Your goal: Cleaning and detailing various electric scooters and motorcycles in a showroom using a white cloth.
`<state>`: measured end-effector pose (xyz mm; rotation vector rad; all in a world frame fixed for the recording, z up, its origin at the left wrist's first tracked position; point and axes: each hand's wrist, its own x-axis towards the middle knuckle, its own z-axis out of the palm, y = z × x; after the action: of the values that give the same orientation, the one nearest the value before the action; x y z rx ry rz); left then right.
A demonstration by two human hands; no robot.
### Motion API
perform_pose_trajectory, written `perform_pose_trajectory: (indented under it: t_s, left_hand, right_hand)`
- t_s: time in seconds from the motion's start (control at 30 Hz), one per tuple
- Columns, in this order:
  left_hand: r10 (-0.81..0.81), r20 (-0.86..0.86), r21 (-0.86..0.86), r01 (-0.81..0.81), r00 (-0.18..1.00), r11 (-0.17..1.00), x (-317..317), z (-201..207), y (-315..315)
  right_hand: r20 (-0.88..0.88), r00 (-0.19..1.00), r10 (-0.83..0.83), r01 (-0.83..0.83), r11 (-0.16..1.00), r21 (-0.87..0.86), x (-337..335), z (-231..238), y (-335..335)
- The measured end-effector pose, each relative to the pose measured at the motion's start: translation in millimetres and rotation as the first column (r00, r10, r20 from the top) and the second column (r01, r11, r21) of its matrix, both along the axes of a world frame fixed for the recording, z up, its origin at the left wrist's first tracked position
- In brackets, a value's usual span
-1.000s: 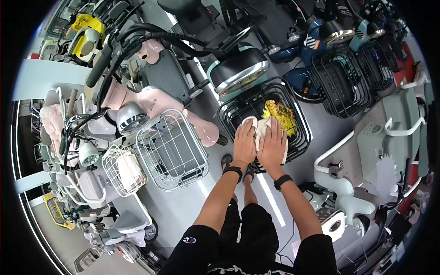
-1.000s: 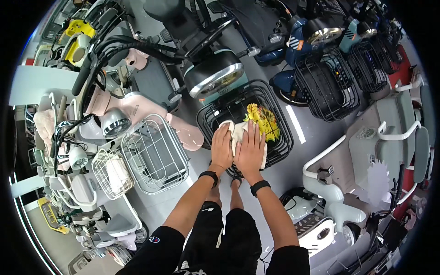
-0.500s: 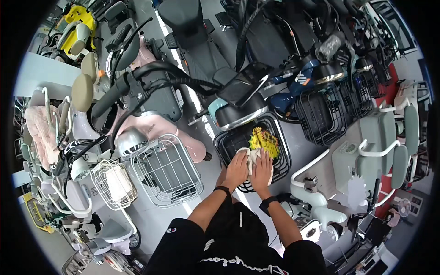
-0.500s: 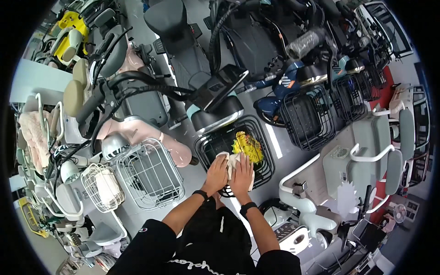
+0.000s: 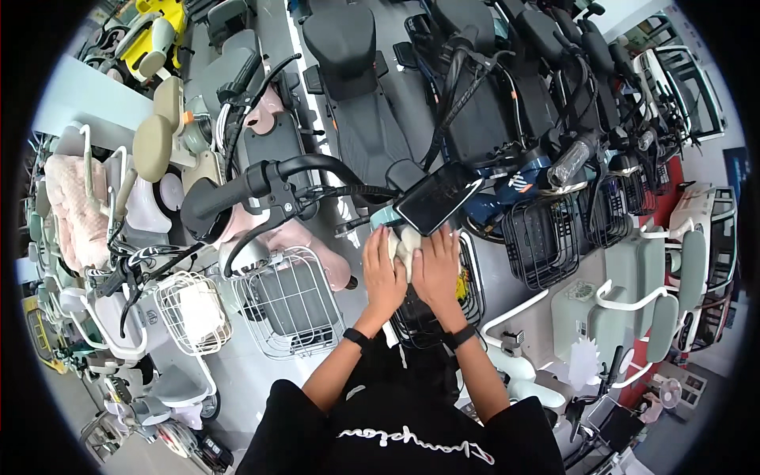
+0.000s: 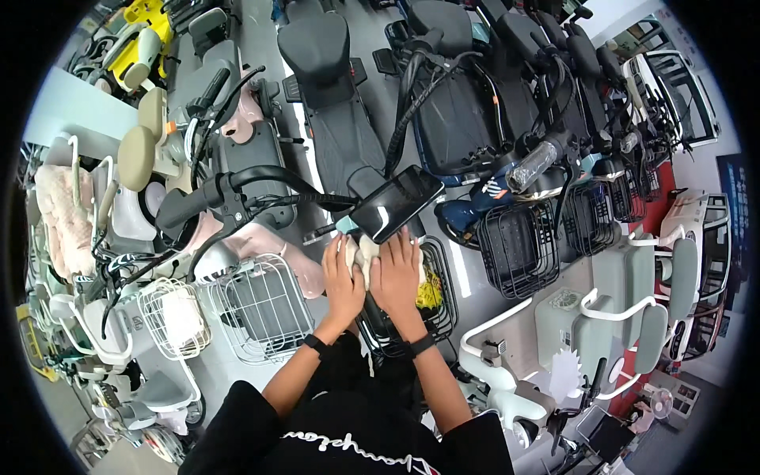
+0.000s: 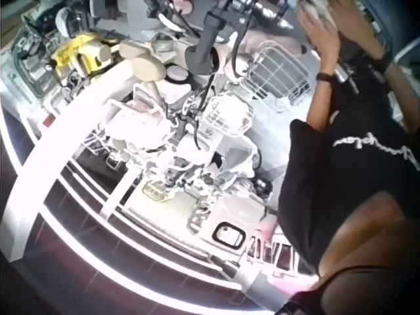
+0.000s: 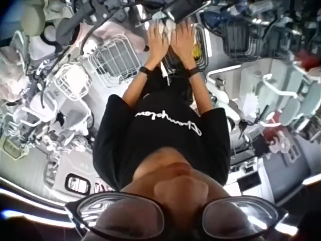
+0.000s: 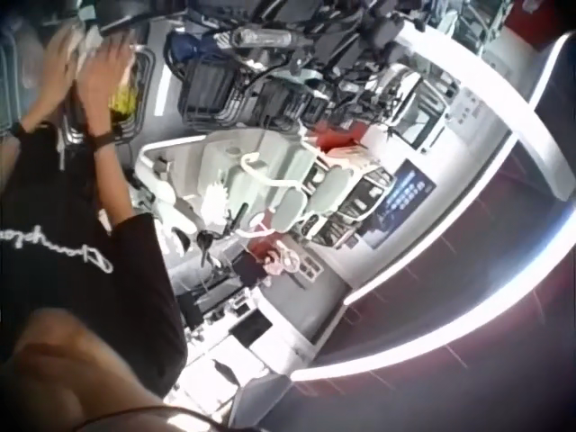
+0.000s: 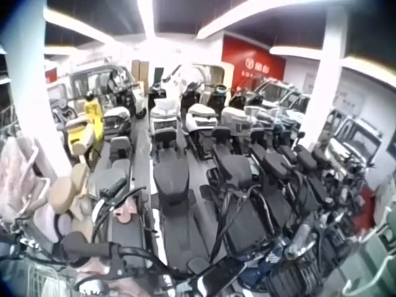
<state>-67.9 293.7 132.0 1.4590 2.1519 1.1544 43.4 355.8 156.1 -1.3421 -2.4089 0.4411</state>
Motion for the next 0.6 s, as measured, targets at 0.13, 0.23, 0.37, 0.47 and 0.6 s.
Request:
perform_pose_trajectory:
  t_s: [0.13, 0.23, 0.37, 0.47, 0.6]
  left_hand:
    - [0.027, -0.019, -0.034, -0.028, 0.999, 0.999, -7, -6, 21]
    - [-0.132, -0.187, -0.181, 0.098, 0.973, 0.979, 18, 1, 34]
    - [0.067, 0.032, -0.134, -0.063, 0.997, 0.989, 39, -5, 34]
    - [0.161, 0.020, -0.171, -0.155, 0.987, 0.973, 15, -17, 13]
    - [0.297, 0.493, -0.257, -0.190, 0.817, 0.948, -1, -51, -12]
  right_hand:
    - [0.021, 0.996, 0.081, -0.082, 0.996, 0.038, -5, -18, 17]
    - [0.009, 0.999, -0.044, 0.043, 0.997, 0.061, 17, -28, 25]
    - [-0.195, 0.955, -0.225, 0.197, 0.968, -0.154, 23, -31, 24]
    - [-0.001, 0.995, 0.101, -0.101, 0.995, -0.004, 5, -31, 7]
    - [-0.075, 0.983, 0.166, -0.171, 0.983, -0.068, -27, -27, -12]
